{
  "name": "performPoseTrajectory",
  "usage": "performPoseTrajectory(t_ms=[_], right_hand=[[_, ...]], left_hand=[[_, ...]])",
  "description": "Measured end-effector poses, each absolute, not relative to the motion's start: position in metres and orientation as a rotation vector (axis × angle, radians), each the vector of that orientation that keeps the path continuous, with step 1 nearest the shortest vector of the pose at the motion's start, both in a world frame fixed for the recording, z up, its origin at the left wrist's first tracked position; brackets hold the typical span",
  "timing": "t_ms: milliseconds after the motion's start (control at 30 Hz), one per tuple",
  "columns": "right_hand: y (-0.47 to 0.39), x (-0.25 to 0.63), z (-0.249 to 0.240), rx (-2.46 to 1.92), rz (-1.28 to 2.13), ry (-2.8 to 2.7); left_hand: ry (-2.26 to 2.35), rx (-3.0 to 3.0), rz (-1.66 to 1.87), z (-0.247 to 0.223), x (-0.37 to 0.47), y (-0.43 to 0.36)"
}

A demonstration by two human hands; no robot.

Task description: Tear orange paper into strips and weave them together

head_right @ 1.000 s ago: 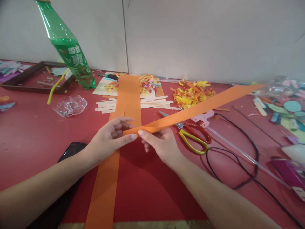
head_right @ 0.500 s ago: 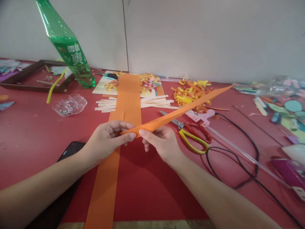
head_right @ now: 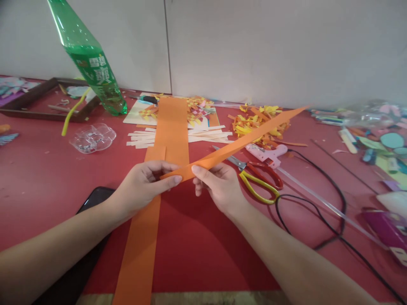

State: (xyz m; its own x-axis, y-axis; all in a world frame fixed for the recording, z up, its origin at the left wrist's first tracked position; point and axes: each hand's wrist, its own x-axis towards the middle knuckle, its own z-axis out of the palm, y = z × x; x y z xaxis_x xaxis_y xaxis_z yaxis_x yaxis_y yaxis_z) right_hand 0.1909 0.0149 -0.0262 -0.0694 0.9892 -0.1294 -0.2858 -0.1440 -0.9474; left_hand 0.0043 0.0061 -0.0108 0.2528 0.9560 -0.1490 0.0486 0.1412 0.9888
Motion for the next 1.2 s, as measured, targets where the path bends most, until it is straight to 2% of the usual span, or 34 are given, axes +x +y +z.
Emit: performPoseTrajectory(t_ms=[233,867,1200], right_hand=[[0.0110,0.1946,-0.0324,-1.044,1.453,-1.186],[0.0121,0.1948,-0.0350,-1.070,1.456,-1.161],[0.0110,0.1945,-0.0300,-1.041,1.417,-1.378]], left_hand=[[1.071,1.362,0.799,-0.0087,0.0037,0.0044],[1.044,1.240,0.787,-0.0075,0.0057,0.0054],[1.162,1.437,0.694,-0.0078,0.0052,0.0034]])
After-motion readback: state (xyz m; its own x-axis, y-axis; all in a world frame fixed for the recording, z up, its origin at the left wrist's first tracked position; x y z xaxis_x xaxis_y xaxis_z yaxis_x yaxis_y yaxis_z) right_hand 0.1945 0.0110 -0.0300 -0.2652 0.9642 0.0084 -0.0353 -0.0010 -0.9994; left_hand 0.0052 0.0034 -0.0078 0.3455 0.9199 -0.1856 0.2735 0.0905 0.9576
